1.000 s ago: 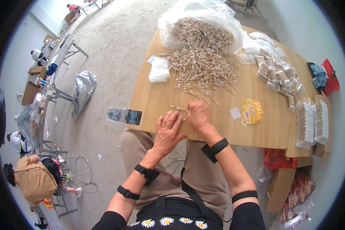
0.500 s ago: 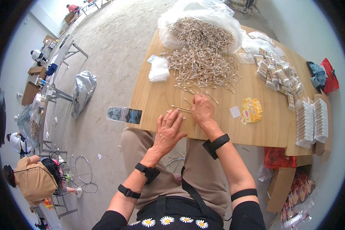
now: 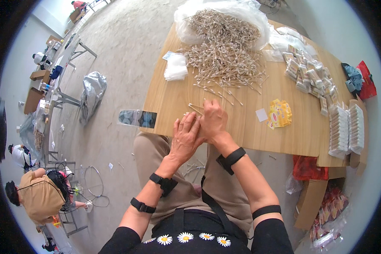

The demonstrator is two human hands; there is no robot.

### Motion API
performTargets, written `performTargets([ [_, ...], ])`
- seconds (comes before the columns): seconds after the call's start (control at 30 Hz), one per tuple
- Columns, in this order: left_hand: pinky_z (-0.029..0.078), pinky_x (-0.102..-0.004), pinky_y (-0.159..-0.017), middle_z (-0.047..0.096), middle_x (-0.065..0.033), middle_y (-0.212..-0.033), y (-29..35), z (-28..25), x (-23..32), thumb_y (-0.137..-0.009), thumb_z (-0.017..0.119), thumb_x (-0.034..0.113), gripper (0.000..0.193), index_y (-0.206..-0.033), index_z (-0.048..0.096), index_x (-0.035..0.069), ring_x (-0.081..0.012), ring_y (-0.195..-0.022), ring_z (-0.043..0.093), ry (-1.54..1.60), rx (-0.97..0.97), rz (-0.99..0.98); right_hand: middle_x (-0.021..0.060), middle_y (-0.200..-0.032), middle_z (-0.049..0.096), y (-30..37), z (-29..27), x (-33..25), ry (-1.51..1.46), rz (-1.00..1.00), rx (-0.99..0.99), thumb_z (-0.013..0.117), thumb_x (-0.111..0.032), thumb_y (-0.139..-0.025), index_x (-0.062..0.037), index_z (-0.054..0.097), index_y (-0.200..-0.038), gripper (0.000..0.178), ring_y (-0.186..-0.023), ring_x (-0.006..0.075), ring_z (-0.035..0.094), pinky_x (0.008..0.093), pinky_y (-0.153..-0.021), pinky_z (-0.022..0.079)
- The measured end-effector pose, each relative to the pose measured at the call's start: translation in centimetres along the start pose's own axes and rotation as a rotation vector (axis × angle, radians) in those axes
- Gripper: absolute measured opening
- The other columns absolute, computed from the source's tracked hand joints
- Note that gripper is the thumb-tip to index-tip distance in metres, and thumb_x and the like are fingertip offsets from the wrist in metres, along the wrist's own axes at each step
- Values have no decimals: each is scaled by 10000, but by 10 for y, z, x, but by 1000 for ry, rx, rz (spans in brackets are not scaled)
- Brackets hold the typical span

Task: Packaging cotton swabs into small plastic bags.

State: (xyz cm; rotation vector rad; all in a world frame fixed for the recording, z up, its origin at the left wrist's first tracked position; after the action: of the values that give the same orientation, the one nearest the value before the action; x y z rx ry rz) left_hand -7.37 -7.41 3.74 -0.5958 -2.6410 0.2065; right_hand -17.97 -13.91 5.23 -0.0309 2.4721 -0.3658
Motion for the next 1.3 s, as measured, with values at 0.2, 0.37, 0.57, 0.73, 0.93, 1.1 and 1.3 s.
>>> performTargets([
  [0.2, 224, -549, -1164, 395, -148, -1524, 1, 2, -2, -778, 792, 368, 840, -1462, 443, 26, -316, -1435, 346, -20, -12, -8, 161, -920, 614, -6, 18, -2, 38, -80, -72, 629, -33, -810, -47, 667, -866, 70, -842, 380, 638, 465, -734, 521],
  [0.37, 184, -556, -1191, 342, -154, -1573, 1, -4, -8, -755, 798, 428, 945, -1488, 392, -9, -314, -1483, 281, -8, -35, 16, 171, -909, 610, 4, 15, -2, -65, -99, -70, 629, -15, -794, -39, 656, -856, 71, -850, 385, 637, 475, -723, 520],
  [0.57, 136, -548, -1219, 298, -176, -1599, -12, -4, -13, -658, 816, 554, 1133, -1504, 347, -36, -313, -1513, 221, -2, -71, 89, 178, -910, 614, 9, 13, 3, -73, -172, -82, 623, -5, -788, -33, 645, -838, 61, -843, 390, 644, 479, -710, 526],
  [0.73, 132, -519, -1231, 293, -179, -1600, -20, 5, -8, -645, 764, 653, 1175, -1498, 352, -42, -312, -1515, 216, -34, -105, 169, 186, -923, 620, -8, -11, 31, 124, -11, 50, 604, -20, -813, -36, 647, -854, 62, -825, 392, 649, 479, -700, 527],
  [0.93, 156, -480, -1234, 310, -168, -1593, -19, 11, -9, -636, 698, 723, 1189, -1493, 369, -33, -304, -1507, 238, -49, -93, 188, 155, -934, 640, -30, 10, 25, 14, -104, -27, 679, -87, -826, -40, 650, -867, 69, -845, 372, 650, 461, -728, 518],
  [1.1, 168, -486, -1230, 326, -154, -1589, -21, 9, -9, -632, 688, 727, 1186, -1489, 373, -30, -286, -1498, 263, 8, -91, 169, 150, -908, 645, -46, 6, 40, 183, -79, 26, 665, -84, -832, -43, 631, -860, 60, -837, 373, 655, 461, -724, 523],
  [1.3, 174, -498, -1227, 322, -154, -1590, -20, 11, -12, -614, 680, 739, 1204, -1490, 373, -28, -288, -1497, 266, -1, -102, 167, 168, -919, 631, -39, 19, 24, 260, -123, -179, 614, -27, -802, -33, 624, -858, 57, -868, 367, 661, 456, -729, 538],
])
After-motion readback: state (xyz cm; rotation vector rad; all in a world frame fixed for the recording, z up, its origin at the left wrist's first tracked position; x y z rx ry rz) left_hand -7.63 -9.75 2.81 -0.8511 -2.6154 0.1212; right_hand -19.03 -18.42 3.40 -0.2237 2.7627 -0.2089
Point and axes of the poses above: each hand's wrist, its own y-axis away from the middle knuckle, its own z-axis out of the palm, x = y × z, the point moved 10 cm from there along -y, towards the middle knuckle
